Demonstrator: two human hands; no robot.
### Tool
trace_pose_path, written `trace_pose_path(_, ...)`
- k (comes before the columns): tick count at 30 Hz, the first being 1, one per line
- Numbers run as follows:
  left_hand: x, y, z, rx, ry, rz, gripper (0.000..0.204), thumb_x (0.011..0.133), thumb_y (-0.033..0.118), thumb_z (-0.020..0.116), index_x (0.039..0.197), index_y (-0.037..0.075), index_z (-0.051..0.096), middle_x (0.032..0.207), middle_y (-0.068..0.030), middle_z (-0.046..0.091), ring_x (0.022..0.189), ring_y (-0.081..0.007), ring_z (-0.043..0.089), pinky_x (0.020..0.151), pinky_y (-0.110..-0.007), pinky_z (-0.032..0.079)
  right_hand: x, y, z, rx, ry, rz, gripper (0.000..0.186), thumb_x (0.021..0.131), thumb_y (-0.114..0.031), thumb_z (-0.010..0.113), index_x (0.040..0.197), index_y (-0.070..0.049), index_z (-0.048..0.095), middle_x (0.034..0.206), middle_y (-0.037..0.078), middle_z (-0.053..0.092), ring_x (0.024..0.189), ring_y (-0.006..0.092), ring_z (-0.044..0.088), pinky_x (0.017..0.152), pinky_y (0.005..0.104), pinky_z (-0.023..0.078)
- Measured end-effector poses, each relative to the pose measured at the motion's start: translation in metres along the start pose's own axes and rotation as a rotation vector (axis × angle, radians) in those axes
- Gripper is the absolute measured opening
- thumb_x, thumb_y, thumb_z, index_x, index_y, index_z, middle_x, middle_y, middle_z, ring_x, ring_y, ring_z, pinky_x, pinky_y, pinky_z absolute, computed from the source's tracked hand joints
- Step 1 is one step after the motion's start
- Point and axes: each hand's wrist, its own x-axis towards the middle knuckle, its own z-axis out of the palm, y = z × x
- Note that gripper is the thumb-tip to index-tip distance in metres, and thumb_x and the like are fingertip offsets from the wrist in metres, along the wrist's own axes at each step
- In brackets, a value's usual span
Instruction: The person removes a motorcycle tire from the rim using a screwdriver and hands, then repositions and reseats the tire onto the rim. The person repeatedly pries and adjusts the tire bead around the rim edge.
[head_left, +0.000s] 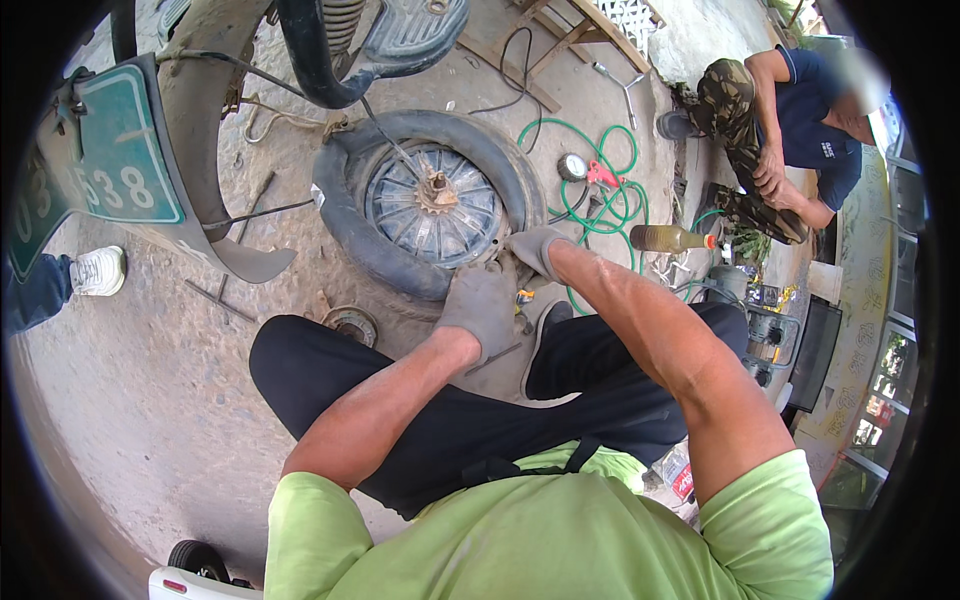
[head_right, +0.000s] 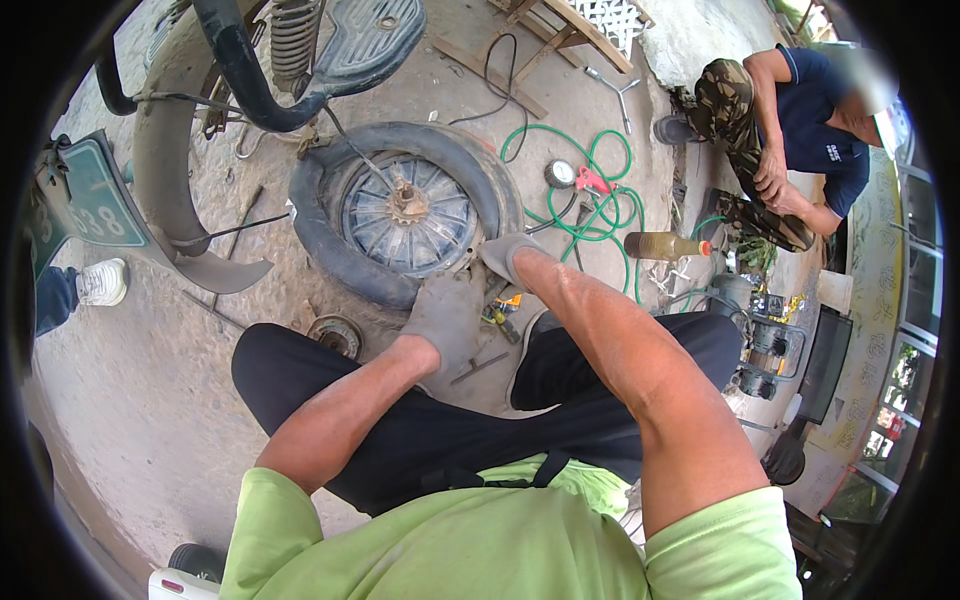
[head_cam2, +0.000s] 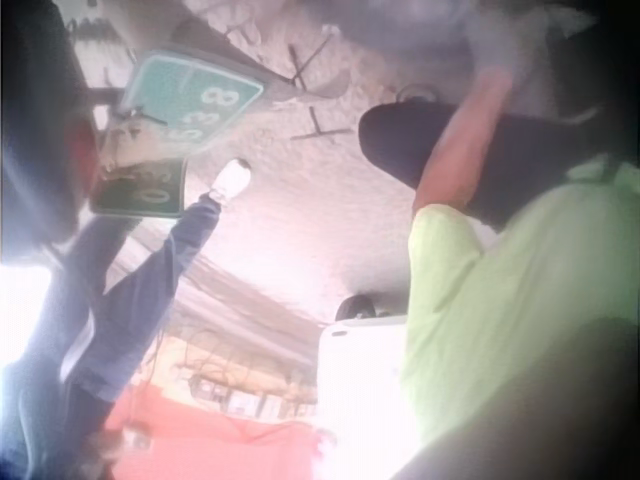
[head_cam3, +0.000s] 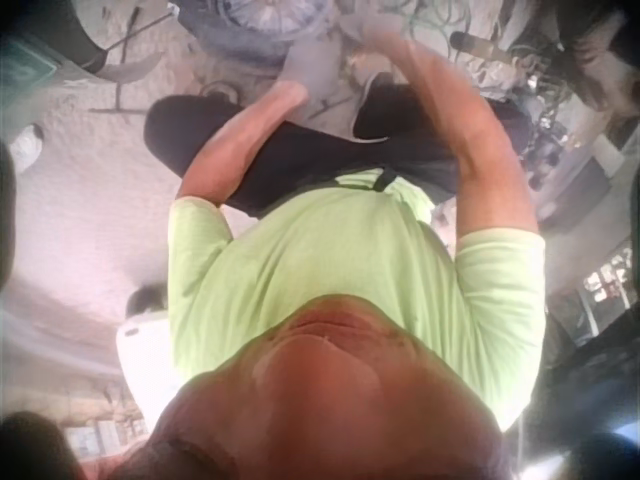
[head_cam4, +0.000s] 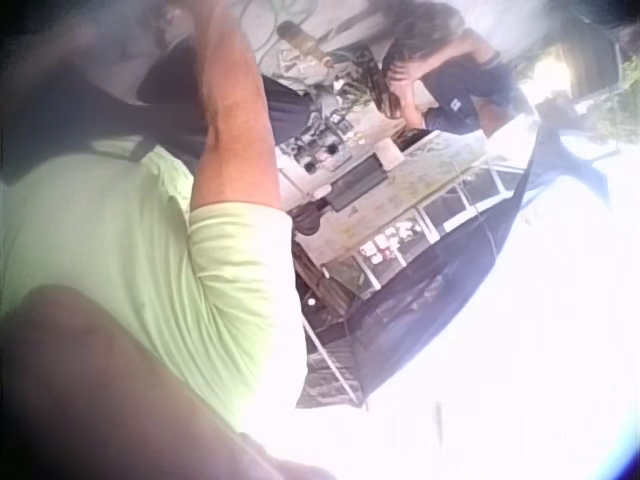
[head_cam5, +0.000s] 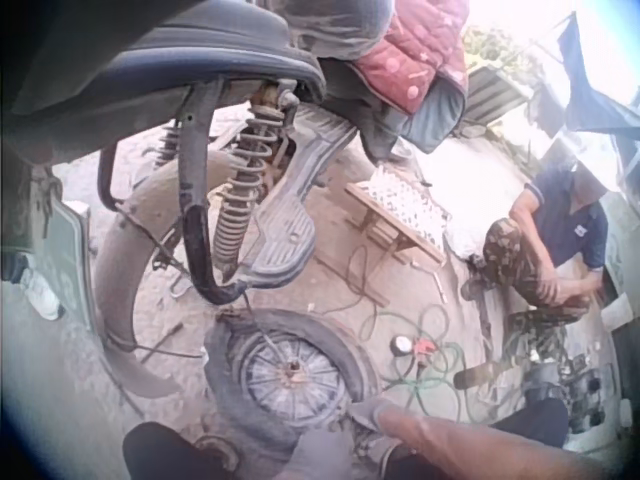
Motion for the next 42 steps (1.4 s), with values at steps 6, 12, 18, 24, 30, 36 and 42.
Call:
trace_pose_path(6,0.005,-0.017,0.018,-0.103,0.119,0.094,0.071,0.086,0.034,0.082,0.140,-0.010,0.065,0.105,-0.0251,0.082,0.104,-0.0417,0.081,0.095,-0.053,0.060,-0.121,-0.054,-0.043,-0.583,0.076,-0.022,0.070,0.104,-0.057,0.071,0.142,0.002,0.074,0.132,0.021,0.079,0.102,0.0413,0.082,0.082,0.0552,0.067)
trace_pose_path(12,-0.007,-0.021,-0.001,-0.149,-0.012,0.056,0.077,0.083,0.040,0.090,0.136,-0.008,0.063,0.114,-0.0282,0.080,0.111,-0.0456,0.078,0.101,-0.053,0.060,-0.157,-0.037,-0.077,-1.221,0.351,-1.182,0.062,0.083,-0.041,0.088,0.133,-0.006,0.076,0.143,0.016,0.073,0.134,0.0362,0.068,0.114,0.0529,0.053)
trace_pose_path(18,-0.010,-0.029,-0.001,-0.182,-0.030,0.077,0.083,0.085,0.046,0.091,0.142,-0.005,0.060,0.124,-0.0273,0.076,0.118,-0.0463,0.074,0.105,-0.053,0.057,-0.115,-0.027,-0.053,-1.239,0.195,-1.412,0.068,0.069,-0.036,0.098,0.128,-0.012,0.073,0.128,0.010,0.073,0.127,0.0332,0.067,0.109,0.0526,0.050)
trace_pose_path(24,-0.019,-0.037,0.004,-0.240,-0.027,0.052,0.085,0.087,0.046,0.091,0.150,-0.001,0.059,0.129,-0.0275,0.073,0.126,-0.0464,0.069,0.110,-0.055,0.053,-0.116,-0.049,-0.036,-1.529,0.170,-1.182,0.050,0.075,-0.053,0.095,0.111,-0.019,0.086,0.118,0.002,0.076,0.122,0.0240,0.067,0.099,0.0442,0.050)
trace_pose_path(30,-0.025,-0.032,0.001,-0.176,0.005,0.091,0.085,0.089,0.044,0.090,0.155,0.000,0.057,0.131,-0.0261,0.073,0.128,-0.0462,0.068,0.111,-0.055,0.052,-0.113,-0.053,-0.034,-1.574,0.135,-1.171,0.047,0.075,-0.057,0.094,0.103,-0.020,0.087,0.114,-0.001,0.077,0.122,0.0230,0.067,0.098,0.0448,0.050)
trace_pose_path(36,-0.025,-0.033,0.003,-0.302,0.074,0.078,0.073,0.092,0.037,0.088,0.151,0.001,0.065,0.144,-0.0248,0.071,0.139,-0.0431,0.065,0.119,-0.053,0.049,-0.102,-0.055,-0.044,-1.606,0.089,-1.299,0.055,0.075,-0.061,0.093,0.106,-0.016,0.084,0.112,0.001,0.076,0.118,0.0246,0.068,0.100,0.0467,0.049)
trace_pose_path(42,-0.028,-0.034,-0.008,-0.518,0.167,-0.059,0.051,0.097,0.031,0.087,0.134,-0.002,0.078,0.133,-0.0218,0.079,0.125,-0.0345,0.075,0.108,-0.045,0.058,-0.105,-0.060,-0.044,-1.527,0.027,-1.264,0.058,0.073,-0.061,0.094,0.105,-0.013,0.082,0.112,0.003,0.076,0.119,0.0267,0.068,0.102,0.0479,0.048)
